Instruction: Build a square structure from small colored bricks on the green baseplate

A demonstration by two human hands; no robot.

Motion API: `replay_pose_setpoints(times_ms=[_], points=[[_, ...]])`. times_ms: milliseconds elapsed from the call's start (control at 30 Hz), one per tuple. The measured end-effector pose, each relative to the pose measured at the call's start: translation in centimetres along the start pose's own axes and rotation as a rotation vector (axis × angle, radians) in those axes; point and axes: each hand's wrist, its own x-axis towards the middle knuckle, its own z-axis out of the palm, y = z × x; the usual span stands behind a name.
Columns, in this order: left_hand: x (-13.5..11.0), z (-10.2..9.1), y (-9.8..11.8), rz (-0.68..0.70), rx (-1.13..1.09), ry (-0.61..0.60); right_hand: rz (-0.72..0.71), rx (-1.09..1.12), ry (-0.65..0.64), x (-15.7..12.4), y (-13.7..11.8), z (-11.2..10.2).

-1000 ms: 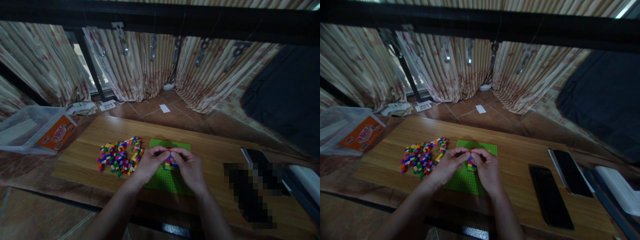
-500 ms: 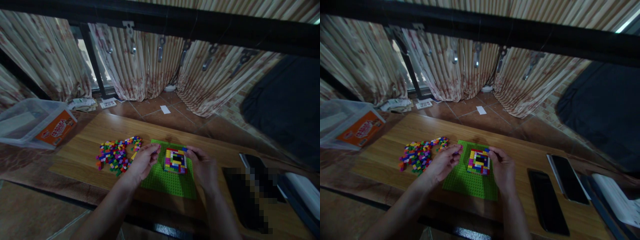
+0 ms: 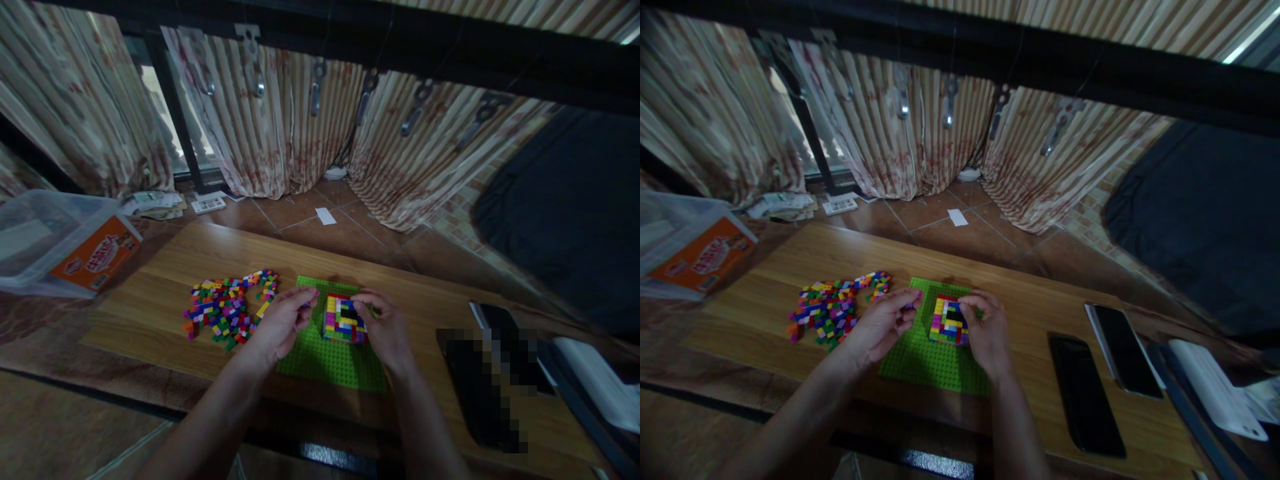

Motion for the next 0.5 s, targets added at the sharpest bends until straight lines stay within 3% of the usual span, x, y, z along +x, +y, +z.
replay_pose_setpoints(times_ms=[233,500], points=[[-0.13,0.12,-0.04,-0.008,0.029,-0.006,0.213,0.197,-0.043,0.36,0.51,0.64],[0.07,0.18,-0.26,-0.003,0.053,-0.016,0.322,0.358,-0.033,0.48,0.03,0.85]])
